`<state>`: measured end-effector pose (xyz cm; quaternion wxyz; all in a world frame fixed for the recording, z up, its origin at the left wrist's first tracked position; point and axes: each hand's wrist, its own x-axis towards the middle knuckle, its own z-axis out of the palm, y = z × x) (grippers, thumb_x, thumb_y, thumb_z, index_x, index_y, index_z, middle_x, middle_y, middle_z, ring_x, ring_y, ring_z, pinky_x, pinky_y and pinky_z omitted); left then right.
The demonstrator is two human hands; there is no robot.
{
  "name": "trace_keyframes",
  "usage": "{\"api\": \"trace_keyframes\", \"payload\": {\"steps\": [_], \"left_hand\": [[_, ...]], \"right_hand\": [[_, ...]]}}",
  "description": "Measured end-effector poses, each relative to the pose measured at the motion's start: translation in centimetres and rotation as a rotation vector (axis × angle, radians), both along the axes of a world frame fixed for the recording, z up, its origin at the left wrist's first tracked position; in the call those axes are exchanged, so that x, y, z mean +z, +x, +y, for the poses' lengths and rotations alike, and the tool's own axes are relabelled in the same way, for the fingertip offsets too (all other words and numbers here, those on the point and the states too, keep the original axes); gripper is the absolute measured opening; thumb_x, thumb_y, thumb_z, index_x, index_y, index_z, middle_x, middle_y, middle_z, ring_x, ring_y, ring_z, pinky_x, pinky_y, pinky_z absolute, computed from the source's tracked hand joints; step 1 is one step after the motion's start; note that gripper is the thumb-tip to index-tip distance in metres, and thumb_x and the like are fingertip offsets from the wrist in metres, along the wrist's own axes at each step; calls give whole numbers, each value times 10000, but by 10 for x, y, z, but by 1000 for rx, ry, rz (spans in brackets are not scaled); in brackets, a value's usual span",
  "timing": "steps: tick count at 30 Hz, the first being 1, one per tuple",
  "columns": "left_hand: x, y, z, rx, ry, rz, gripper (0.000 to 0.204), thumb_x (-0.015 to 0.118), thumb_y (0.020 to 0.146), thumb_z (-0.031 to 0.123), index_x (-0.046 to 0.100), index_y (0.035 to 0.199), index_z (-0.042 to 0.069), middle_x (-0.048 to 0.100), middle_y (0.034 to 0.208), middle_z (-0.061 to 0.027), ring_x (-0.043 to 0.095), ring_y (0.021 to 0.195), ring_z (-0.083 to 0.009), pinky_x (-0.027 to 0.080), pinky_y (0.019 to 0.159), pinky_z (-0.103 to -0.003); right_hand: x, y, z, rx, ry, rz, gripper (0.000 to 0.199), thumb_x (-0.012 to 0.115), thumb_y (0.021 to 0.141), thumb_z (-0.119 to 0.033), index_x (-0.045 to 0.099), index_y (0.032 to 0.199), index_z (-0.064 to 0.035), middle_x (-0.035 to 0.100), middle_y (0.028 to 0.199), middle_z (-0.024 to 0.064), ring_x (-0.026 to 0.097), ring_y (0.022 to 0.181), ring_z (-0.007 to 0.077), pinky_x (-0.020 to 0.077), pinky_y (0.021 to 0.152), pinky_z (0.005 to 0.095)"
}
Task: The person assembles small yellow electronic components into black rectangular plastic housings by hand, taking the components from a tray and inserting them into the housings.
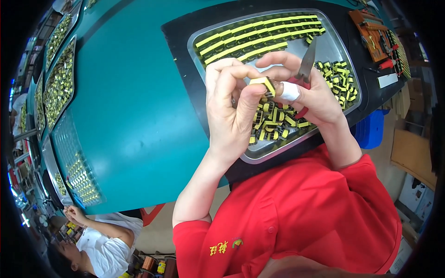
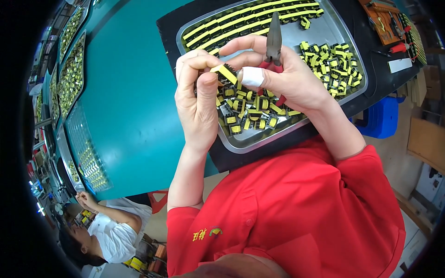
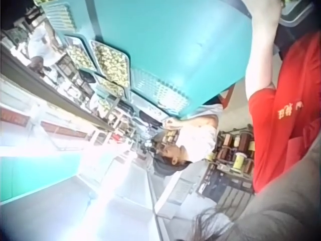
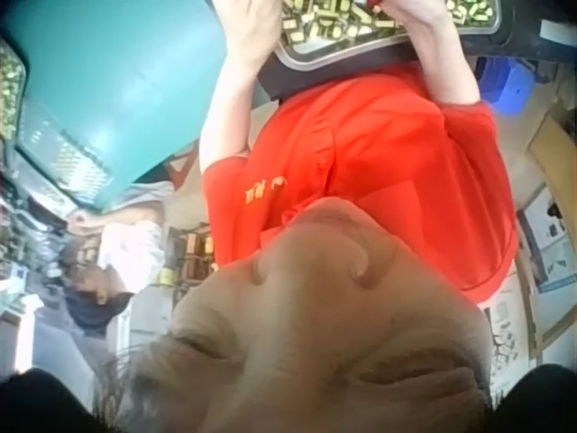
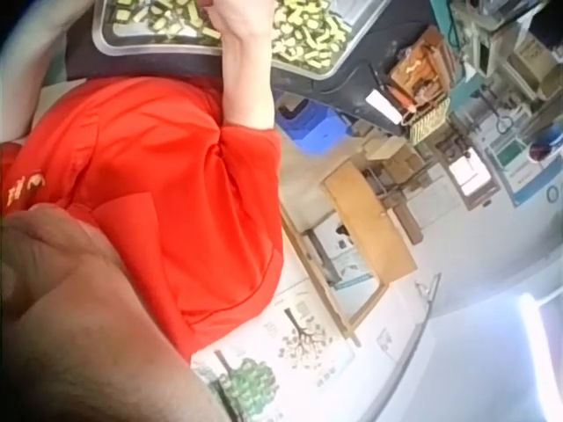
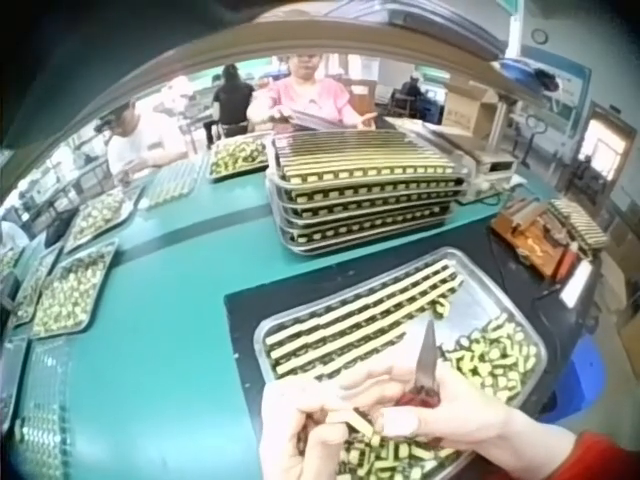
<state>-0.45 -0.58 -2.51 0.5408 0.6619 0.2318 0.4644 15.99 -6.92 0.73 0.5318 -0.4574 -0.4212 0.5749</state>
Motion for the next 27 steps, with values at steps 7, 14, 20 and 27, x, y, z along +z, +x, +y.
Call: {"api": "trace_keyframes", "payload": {"steps": [7,14,20,27], "left_hand": [[3,0,-1,-75,-102,-71,344,585,948,363,592,1008,24,513,984,-58,491,794,-117,413,693,-245],[-1,1,-2,-94,-220,-162,341,587,951,348,579,1034,18,540,965,-63,517,862,-138,417,780,-261],[4,2,-3,-88,-338,-161,466,613,943,332,435,1267,47,514,1002,-40,502,809,-76,413,721,-219],[9,-2,2,-101,-558,-165,587,388,997,500,386,1340,24,511,1151,-95,539,935,-132,457,771,-248]], "right_hand": [[-2,-6,4,-126,-70,197,415,703,875,-266,581,1192,-27,595,848,-41,506,706,16,415,610,162],[-7,-3,-1,-41,10,110,481,751,815,-152,540,1226,-19,598,1163,80,598,1054,156,517,842,262],[-6,-12,7,-139,244,-59,343,682,872,-142,560,1172,-28,641,1024,51,522,807,36,434,695,190],[-7,-14,2,-98,166,-133,427,676,867,-94,461,1232,-38,635,1016,23,495,750,29,398,663,178]]}}
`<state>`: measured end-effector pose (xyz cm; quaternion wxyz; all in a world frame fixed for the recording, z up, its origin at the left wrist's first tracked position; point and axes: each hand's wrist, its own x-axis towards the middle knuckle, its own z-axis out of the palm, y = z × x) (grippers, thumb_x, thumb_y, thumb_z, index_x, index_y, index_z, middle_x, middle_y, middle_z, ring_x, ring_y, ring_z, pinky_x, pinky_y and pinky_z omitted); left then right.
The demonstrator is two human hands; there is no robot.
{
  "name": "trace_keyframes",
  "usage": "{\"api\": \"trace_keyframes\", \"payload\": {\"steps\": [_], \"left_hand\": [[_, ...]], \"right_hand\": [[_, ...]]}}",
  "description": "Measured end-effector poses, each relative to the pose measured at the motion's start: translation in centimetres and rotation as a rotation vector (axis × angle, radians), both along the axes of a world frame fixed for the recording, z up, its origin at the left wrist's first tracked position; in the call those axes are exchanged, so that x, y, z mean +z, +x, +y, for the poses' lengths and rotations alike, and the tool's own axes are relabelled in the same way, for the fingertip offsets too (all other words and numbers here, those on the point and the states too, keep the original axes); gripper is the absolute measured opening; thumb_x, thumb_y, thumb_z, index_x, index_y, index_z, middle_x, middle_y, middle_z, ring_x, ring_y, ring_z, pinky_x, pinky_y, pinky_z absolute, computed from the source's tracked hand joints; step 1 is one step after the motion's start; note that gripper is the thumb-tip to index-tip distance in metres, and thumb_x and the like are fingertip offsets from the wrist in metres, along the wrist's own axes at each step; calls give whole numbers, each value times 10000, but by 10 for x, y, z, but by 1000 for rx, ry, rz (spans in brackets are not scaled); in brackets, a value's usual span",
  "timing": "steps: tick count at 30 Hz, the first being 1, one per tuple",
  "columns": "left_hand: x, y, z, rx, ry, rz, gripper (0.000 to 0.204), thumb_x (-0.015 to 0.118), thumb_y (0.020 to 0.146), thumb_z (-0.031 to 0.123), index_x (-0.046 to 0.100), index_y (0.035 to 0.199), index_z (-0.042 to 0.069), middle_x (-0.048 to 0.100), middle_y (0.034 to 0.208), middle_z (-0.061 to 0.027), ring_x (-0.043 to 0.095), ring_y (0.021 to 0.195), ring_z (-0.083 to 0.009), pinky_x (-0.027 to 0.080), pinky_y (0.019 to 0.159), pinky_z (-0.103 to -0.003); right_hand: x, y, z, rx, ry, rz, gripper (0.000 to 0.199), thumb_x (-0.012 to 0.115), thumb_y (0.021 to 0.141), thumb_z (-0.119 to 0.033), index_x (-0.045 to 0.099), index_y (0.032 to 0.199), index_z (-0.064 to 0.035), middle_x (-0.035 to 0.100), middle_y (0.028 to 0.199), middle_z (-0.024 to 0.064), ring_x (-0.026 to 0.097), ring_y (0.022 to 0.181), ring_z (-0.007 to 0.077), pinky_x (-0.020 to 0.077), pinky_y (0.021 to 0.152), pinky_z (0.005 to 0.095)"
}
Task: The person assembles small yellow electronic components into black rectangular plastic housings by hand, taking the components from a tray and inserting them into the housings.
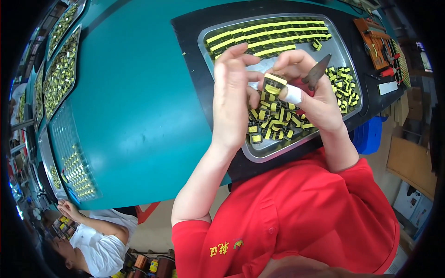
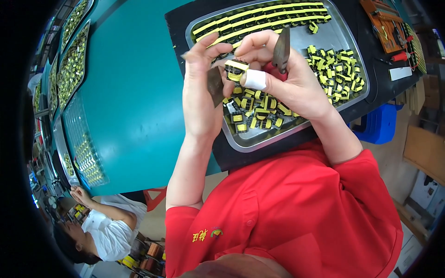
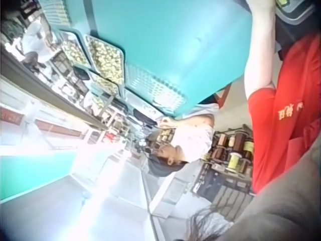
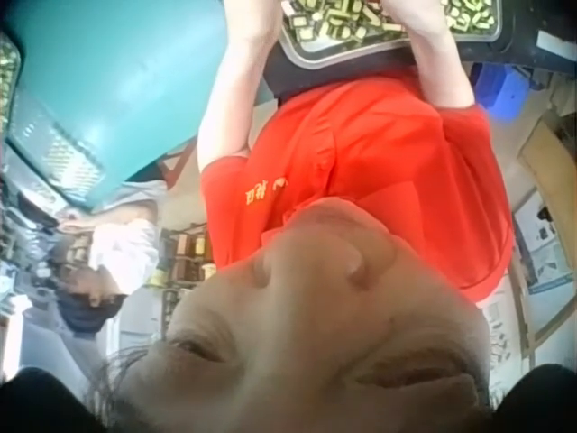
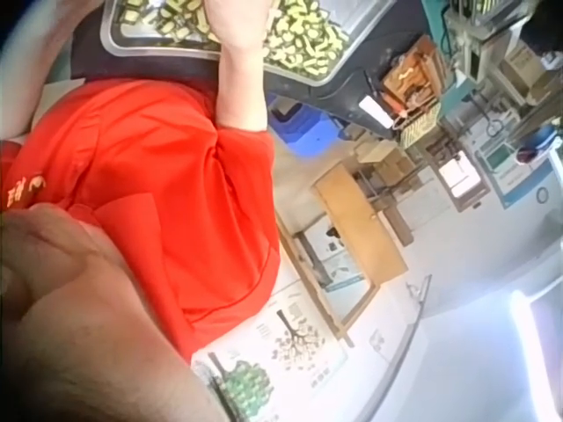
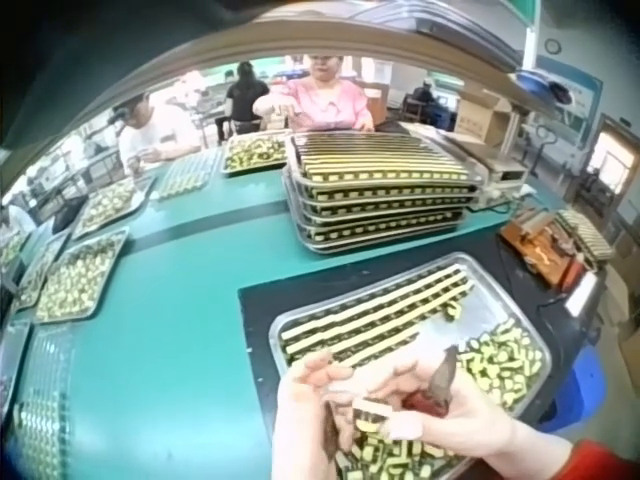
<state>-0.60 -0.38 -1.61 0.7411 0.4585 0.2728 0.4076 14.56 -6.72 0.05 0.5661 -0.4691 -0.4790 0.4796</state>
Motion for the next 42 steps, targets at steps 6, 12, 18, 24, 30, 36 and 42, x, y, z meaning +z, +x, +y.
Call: {"api": "trace_keyframes", "payload": {"steps": [6,12,18,24,30,36,42], "left_hand": [[5,-1,7,-128,-463,-377,854,100,933,688,372,1358,-1,464,1313,-199,464,1259,-317,370,1044,-413],[10,0,8,-157,-492,-513,917,67,895,734,345,1378,6,445,1355,-205,442,1282,-323,337,1075,-425],[8,0,8,-140,-457,-504,923,54,895,732,364,1372,5,440,1355,-207,429,1298,-324,336,1076,-434],[-2,1,6,-207,-304,-511,939,39,885,741,374,1368,8,434,1355,-199,431,1292,-315,334,1077,-427],[-4,1,5,-203,-211,-442,947,43,878,752,396,1353,13,435,1346,-171,440,1271,-297,337,1073,-418],[9,0,1,-164,-146,-239,962,35,867,764,368,1388,27,394,1374,-162,403,1293,-308,326,1079,-421],[14,0,0,-116,-52,-194,975,17,852,776,283,1448,53,355,1417,-183,381,1313,-324,312,1089,-433]], "right_hand": [[9,3,-2,-24,-62,-322,474,771,688,-34,561,1113,-20,583,1035,18,409,727,53,341,653,199],[-1,-1,6,49,154,-369,373,672,683,29,621,1048,-24,585,1067,49,356,703,67,313,625,224],[5,-1,5,-40,137,-689,332,685,679,21,668,1005,-39,675,968,14,468,718,88,301,581,234],[6,-1,8,-72,209,-783,322,743,619,-8,703,933,-71,679,884,-8,517,708,114,379,554,240],[13,-2,13,-52,400,-984,415,743,516,23,693,918,-68,661,859,25,536,718,208,420,602,301],[20,-7,11,-59,491,-1219,414,739,499,4,672,901,-66,606,795,43,535,707,236,429,610,335],[9,-4,16,-35,542,-1178,359,728,715,-295,697,971,-45,651,879,73,545,716,226,425,598,317]]}}
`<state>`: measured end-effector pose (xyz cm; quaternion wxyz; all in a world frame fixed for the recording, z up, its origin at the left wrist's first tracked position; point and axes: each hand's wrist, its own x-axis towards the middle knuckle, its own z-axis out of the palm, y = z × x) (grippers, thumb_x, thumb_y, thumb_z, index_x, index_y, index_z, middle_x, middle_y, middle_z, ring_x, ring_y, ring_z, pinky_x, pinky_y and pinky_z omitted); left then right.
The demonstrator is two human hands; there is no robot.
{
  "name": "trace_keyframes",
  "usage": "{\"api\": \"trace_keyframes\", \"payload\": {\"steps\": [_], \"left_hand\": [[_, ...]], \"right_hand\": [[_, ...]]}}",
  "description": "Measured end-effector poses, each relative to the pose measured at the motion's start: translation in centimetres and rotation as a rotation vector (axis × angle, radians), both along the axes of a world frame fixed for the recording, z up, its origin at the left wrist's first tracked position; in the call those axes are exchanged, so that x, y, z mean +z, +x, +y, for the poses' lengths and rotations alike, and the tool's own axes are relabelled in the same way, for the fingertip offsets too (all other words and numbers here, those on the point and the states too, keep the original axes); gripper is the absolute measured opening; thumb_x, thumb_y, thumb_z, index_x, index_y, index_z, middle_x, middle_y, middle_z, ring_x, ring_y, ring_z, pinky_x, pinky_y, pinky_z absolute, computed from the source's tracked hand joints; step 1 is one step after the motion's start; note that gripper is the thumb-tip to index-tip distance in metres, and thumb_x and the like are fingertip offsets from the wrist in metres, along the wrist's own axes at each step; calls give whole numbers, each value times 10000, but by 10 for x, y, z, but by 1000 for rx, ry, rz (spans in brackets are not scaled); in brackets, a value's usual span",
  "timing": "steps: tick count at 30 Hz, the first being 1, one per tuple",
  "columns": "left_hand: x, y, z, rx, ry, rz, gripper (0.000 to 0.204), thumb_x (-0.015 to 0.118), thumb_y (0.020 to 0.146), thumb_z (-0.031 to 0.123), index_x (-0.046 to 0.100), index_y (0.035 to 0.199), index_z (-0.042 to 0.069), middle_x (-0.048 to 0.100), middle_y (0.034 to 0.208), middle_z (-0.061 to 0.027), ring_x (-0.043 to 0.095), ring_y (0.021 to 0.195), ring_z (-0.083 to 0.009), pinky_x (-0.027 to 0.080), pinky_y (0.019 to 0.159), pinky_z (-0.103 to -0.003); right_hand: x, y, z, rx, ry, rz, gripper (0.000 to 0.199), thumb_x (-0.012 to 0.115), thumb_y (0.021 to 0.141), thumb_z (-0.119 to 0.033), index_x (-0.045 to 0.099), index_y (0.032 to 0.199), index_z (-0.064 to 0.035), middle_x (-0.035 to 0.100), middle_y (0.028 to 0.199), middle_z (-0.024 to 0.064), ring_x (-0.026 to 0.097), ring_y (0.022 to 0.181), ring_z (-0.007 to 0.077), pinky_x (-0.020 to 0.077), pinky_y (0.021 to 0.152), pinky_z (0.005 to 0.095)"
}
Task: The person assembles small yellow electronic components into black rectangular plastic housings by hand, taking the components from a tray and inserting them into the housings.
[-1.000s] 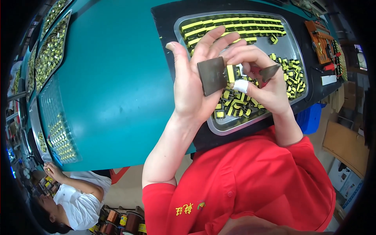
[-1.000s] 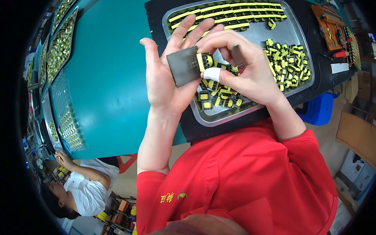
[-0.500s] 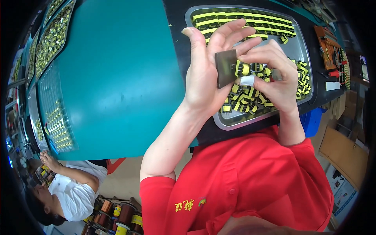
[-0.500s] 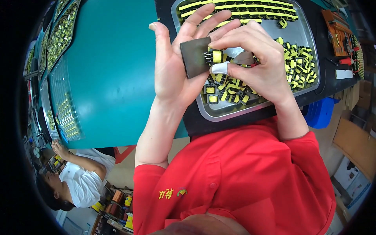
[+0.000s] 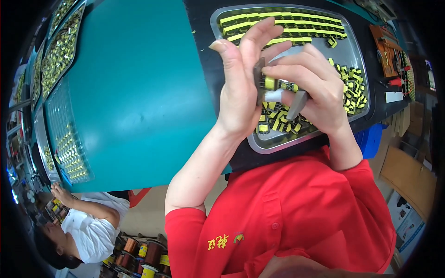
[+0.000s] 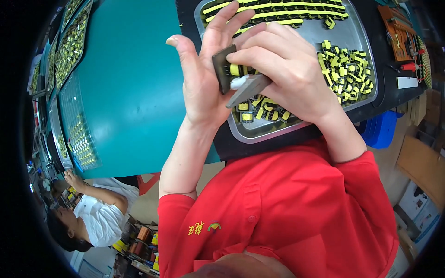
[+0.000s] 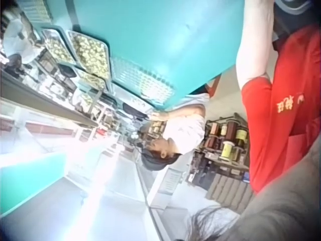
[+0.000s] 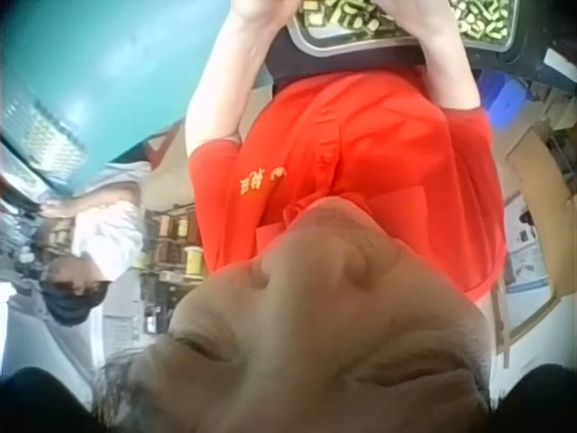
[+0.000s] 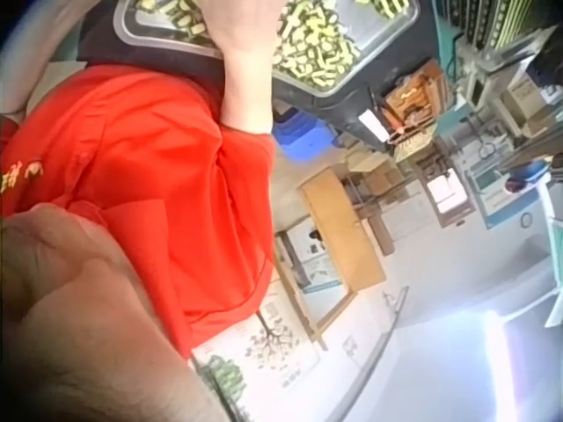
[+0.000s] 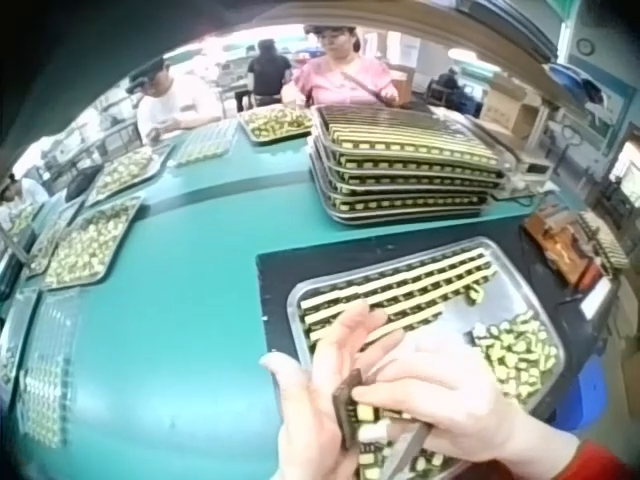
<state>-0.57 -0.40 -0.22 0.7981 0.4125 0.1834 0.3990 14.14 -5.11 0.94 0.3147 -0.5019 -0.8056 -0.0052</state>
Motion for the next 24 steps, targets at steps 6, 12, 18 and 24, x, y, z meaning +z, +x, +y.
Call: {"api": "trace_keyframes", "payload": {"steps": [6,12,18,24], "left_hand": [[16,2,3,-1,-117,65,1005,5,832,795,246,1462,50,345,1426,-204,387,1310,-336,344,1069,-436],[-22,4,0,148,91,92,519,507,989,314,332,1384,26,459,1306,-166,554,1149,-246,478,907,-339],[-26,4,2,251,405,181,455,429,1020,261,312,1385,15,485,1274,-173,621,1023,-228,535,753,-294],[-21,2,8,323,540,69,479,396,1027,250,246,1403,-6,451,1294,-233,617,989,-243,523,810,-323]], "right_hand": [[-7,-1,3,39,-87,241,325,776,656,-120,694,961,-44,630,869,74,579,746,216,449,614,297],[-8,-8,2,-1,-135,315,402,794,551,-11,659,928,-44,644,855,65,565,718,222,436,618,300],[-18,-5,-1,29,41,285,320,799,631,-100,668,917,-40,681,843,52,606,715,206,409,624,306],[-10,-11,-1,23,104,304,311,788,642,-93,680,931,-48,698,864,52,628,729,196,398,617,304]]}}
